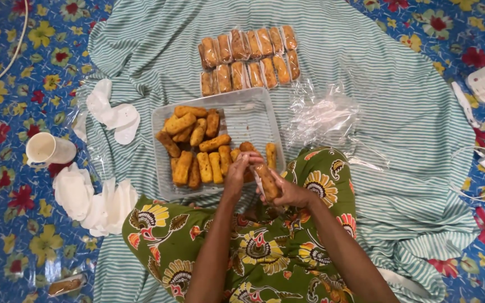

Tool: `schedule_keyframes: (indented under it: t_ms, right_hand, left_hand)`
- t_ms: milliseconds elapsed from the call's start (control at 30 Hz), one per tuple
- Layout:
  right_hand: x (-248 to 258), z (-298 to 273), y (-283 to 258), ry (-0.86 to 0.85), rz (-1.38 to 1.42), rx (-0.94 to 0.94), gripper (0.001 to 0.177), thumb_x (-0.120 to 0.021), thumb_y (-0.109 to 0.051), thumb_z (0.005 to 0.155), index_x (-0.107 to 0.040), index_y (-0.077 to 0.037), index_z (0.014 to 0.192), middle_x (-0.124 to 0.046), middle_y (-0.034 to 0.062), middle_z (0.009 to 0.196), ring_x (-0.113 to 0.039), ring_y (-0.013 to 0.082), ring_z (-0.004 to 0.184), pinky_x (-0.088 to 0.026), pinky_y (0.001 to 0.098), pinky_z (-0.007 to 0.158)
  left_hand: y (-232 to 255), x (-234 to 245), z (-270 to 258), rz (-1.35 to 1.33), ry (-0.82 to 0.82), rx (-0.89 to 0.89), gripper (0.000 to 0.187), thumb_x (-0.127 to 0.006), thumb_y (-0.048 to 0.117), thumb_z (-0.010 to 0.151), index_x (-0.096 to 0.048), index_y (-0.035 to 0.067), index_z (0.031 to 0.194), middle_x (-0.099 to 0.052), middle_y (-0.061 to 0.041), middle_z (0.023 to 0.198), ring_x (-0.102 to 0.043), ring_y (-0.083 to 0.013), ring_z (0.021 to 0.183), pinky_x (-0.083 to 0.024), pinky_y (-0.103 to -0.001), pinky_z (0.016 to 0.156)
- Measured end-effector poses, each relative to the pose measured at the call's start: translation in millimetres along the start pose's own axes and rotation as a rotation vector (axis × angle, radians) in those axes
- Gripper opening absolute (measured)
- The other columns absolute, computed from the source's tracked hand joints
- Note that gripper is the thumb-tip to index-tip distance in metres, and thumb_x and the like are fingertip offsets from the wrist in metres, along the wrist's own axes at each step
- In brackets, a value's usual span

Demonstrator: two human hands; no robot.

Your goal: Packaging fried snacks into individual plastic bags

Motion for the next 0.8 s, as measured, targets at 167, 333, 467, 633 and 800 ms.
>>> schedule_keyframes:
  t_ms: [167, 333, 467, 633, 800]
  right_hand:
    - [-16.5, 5.0, -21.4, 0.016, -0.023, 0.013, 0.122, -0.068, 0.023, 0.076, 0.004, -0.026, 0.161, -0.056, 0.0309, 0.129, -0.069, 0.0382, 0.103, -0.063, 0.0511, 0.089]
    - [-15.8, 5.1, -22.8, 0.013, -0.044, 0.021, 0.123, -0.068, 0.022, 0.076, 0.007, -0.027, 0.160, -0.056, 0.0307, 0.128, -0.069, 0.0384, 0.103, -0.063, 0.0497, 0.088]
    - [-10.7, 1.7, -13.5, -0.005, -0.005, -0.001, 0.120, -0.069, 0.023, 0.075, 0.000, -0.027, 0.160, -0.056, 0.0295, 0.128, -0.069, 0.0383, 0.104, -0.063, 0.0502, 0.088]
    - [-4.6, -0.1, -3.7, -0.022, -0.009, 0.007, 0.120, -0.068, 0.022, 0.077, 0.002, -0.028, 0.160, -0.054, 0.0306, 0.130, -0.068, 0.0389, 0.105, -0.063, 0.0519, 0.090]
    - [-10.4, 1.5, -14.5, -0.015, 0.026, 0.037, 0.119, -0.068, 0.021, 0.078, 0.002, -0.031, 0.159, -0.051, 0.0293, 0.133, -0.068, 0.0383, 0.106, -0.063, 0.0522, 0.090]
  left_hand:
    - [-25.0, 14.2, 5.7, -0.039, 0.066, 0.029, 0.055, -0.043, 0.046, 0.108, -0.077, 0.003, 0.106, -0.058, -0.011, 0.129, -0.059, -0.0215, 0.109, -0.054, -0.035, 0.094]
    - [-26.9, 18.9, 4.6, -0.035, 0.110, 0.042, 0.056, -0.042, 0.047, 0.108, -0.076, 0.003, 0.101, -0.060, -0.010, 0.127, -0.063, -0.0202, 0.101, -0.057, -0.030, 0.086]
    - [-12.7, 8.2, -1.6, 0.067, 0.063, -0.024, 0.058, -0.039, 0.043, 0.110, -0.080, 0.003, 0.101, -0.062, -0.014, 0.124, -0.058, -0.0253, 0.115, -0.048, -0.038, 0.103]
    - [8.5, -3.0, -11.1, 0.163, -0.007, -0.110, 0.061, -0.034, 0.043, 0.111, -0.082, 0.006, 0.104, -0.065, -0.016, 0.119, -0.055, -0.0288, 0.120, -0.035, -0.038, 0.113]
    - [-3.7, 5.2, -3.1, 0.066, 0.047, -0.040, 0.068, -0.029, 0.053, 0.108, -0.079, 0.007, 0.103, -0.065, -0.009, 0.121, -0.059, -0.0197, 0.110, -0.051, -0.033, 0.097]
Point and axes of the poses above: each hand's wrist, its own z-axis towards the middle knuckle, its own x-axis out of the back of the hand, y = z × x, the point moved 7 cm from there along z, towards the middle knuckle
